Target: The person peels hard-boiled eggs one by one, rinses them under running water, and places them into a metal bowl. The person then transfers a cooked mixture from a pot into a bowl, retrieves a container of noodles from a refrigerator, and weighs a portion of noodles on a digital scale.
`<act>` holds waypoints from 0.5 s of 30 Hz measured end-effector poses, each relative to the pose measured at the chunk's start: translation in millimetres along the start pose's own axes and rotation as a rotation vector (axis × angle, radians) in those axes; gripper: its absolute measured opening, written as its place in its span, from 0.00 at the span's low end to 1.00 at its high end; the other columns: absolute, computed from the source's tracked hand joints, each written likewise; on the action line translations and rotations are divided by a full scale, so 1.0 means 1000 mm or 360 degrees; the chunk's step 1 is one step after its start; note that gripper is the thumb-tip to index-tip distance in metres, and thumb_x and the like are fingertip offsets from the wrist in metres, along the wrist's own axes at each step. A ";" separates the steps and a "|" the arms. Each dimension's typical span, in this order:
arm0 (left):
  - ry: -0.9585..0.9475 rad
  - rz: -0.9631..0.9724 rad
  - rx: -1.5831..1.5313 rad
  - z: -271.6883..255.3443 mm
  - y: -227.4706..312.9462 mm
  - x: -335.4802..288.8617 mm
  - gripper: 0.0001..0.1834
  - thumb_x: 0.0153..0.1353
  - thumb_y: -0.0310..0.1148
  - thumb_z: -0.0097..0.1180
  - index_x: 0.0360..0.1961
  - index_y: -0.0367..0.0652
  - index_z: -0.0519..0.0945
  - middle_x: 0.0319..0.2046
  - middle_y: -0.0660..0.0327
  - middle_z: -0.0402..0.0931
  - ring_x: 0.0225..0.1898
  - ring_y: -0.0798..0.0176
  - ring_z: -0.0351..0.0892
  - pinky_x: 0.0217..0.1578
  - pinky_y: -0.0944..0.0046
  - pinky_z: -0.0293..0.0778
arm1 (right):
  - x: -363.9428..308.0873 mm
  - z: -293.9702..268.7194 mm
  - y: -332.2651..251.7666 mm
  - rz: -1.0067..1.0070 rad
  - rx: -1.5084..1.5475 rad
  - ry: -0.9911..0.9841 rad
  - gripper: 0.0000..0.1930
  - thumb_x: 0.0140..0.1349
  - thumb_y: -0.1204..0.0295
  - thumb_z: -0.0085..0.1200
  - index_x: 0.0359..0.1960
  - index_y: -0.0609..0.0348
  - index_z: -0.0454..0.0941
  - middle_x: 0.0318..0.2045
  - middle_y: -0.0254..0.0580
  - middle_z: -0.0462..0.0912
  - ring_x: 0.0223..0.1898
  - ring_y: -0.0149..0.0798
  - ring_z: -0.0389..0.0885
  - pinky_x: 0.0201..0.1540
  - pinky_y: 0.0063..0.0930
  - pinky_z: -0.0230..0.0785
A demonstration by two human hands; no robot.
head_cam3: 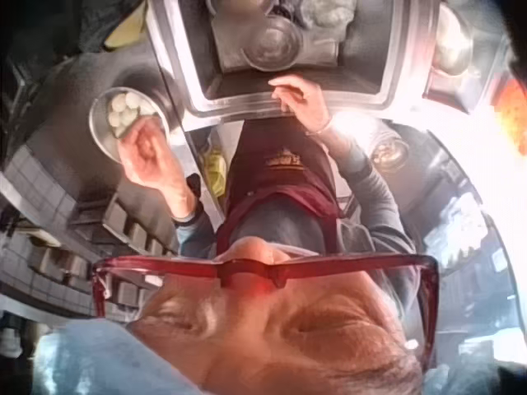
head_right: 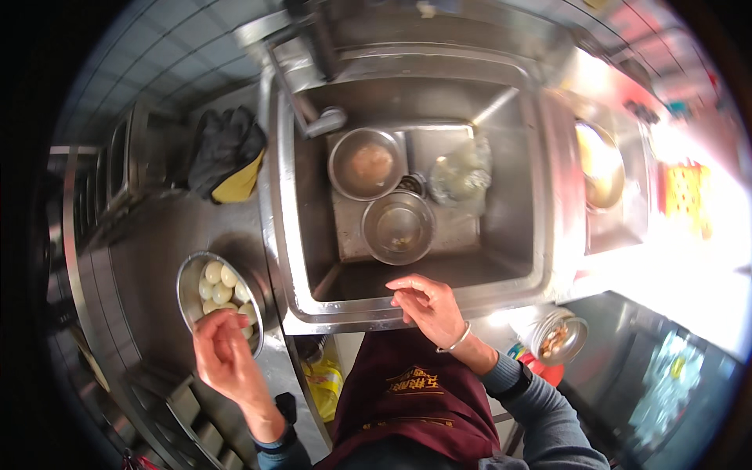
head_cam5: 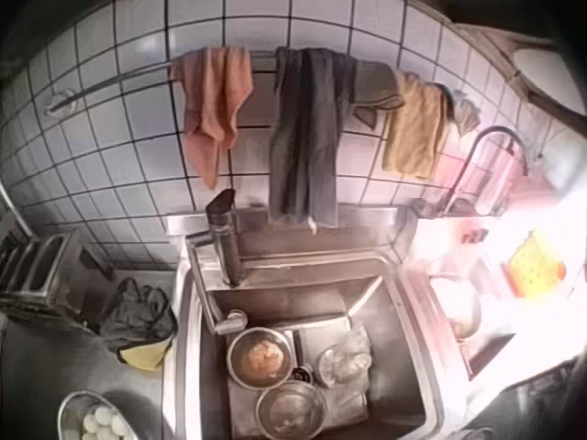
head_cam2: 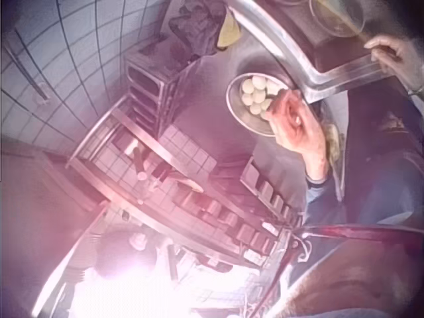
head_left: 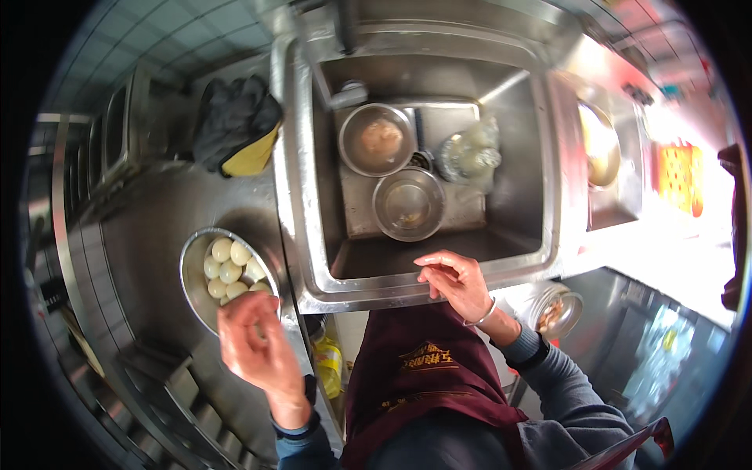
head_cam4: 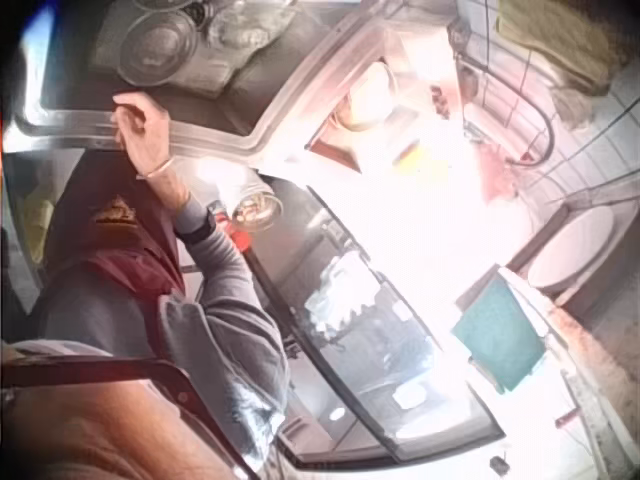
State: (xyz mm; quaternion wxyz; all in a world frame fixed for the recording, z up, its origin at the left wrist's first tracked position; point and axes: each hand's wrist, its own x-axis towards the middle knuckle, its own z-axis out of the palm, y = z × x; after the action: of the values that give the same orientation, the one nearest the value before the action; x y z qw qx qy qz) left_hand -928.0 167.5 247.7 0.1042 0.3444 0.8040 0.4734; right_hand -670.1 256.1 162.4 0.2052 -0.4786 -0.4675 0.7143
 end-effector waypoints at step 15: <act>-0.1194 0.0984 0.0292 0.144 0.046 -0.088 0.26 0.47 0.23 0.61 0.52 0.36 0.77 0.45 0.49 0.79 0.51 0.56 0.74 0.55 0.54 0.64 | -0.326 -0.044 0.140 -0.0028 0.0133 0.1287 0.11 0.63 0.70 0.56 0.45 0.60 0.81 0.30 0.39 0.84 0.31 0.29 0.80 0.35 0.27 0.75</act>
State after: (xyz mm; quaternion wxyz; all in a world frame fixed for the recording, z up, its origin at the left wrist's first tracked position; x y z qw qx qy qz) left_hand -770.4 224.0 195.6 0.2103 0.7213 0.6096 0.2529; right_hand -461.2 -31.3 197.2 0.3978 -0.7082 -0.3237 0.4852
